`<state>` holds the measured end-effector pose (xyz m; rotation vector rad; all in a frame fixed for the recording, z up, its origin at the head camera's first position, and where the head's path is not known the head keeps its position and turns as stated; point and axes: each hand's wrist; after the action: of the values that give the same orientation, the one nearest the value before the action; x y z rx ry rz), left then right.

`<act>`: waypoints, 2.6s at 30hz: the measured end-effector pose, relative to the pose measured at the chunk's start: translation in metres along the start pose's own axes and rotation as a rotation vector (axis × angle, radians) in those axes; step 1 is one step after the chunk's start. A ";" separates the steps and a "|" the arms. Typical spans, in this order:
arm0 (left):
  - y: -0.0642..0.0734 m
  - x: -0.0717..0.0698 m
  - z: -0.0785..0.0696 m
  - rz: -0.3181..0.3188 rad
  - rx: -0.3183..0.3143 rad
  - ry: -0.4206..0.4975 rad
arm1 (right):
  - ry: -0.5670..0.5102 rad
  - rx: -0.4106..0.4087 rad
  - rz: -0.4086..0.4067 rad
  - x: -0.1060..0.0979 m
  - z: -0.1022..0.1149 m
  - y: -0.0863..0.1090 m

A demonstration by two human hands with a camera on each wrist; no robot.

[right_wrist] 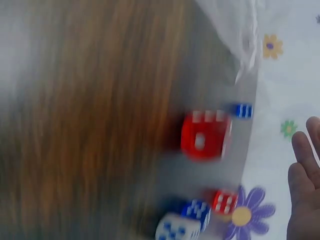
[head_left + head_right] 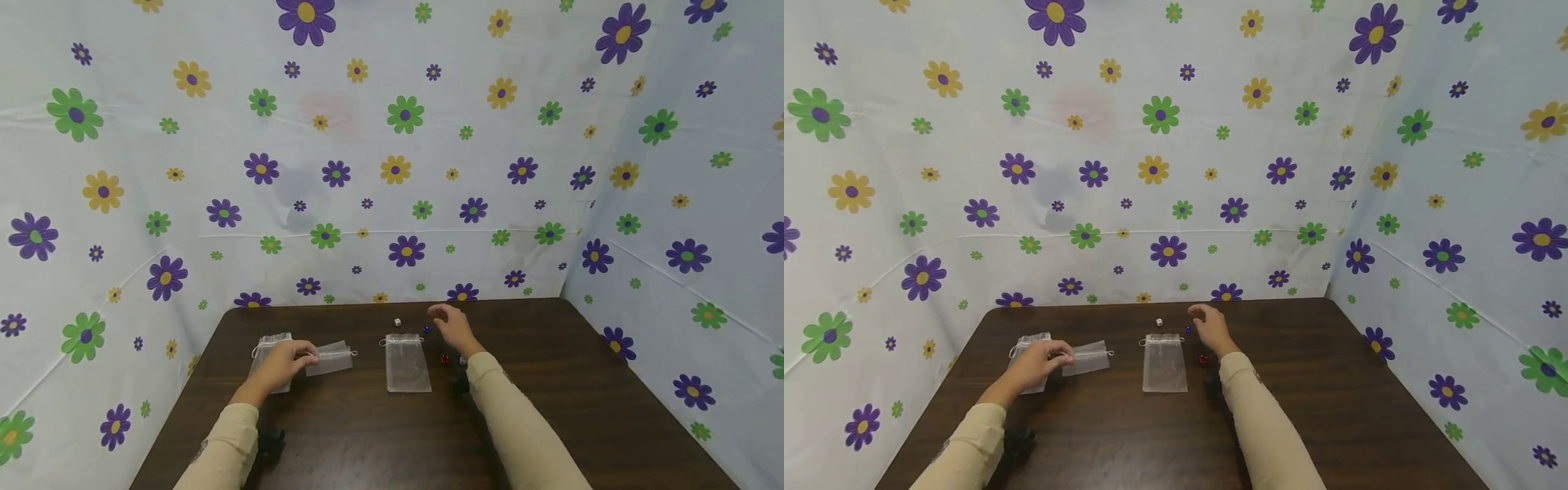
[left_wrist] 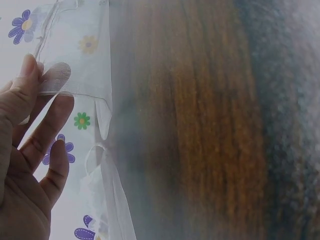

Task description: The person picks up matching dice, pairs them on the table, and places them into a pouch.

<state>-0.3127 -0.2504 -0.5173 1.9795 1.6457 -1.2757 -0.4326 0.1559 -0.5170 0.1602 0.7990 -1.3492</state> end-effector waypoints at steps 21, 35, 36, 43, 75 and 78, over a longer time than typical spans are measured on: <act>0.001 0.000 0.004 0.000 -0.012 -0.018 | 0.038 0.196 0.145 -0.029 -0.046 0.005; 0.002 0.000 0.002 -0.005 -0.032 -0.021 | 0.055 0.159 0.145 -0.021 -0.051 0.002; 0.003 0.000 0.002 -0.006 -0.026 -0.021 | 0.062 0.157 0.145 -0.021 -0.051 0.002; 0.004 0.000 0.001 -0.005 -0.024 -0.021 | 0.065 0.126 0.147 -0.017 -0.046 0.000; 0.002 0.001 0.000 -0.004 -0.007 -0.038 | -0.050 0.126 0.315 -0.012 -0.030 -0.002; 0.004 0.001 0.002 -0.002 -0.010 -0.037 | -0.055 0.118 0.310 -0.016 -0.025 -0.004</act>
<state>-0.3103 -0.2527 -0.5202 1.9370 1.6341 -1.2943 -0.4466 0.1816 -0.5245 0.3246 0.6195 -1.1019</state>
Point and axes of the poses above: each hand's wrist, its own y-axis away from the middle knuckle, its own x-axis out of the palm, z = x × y, and after that the axes turned 2 degrees about -y, right-handed
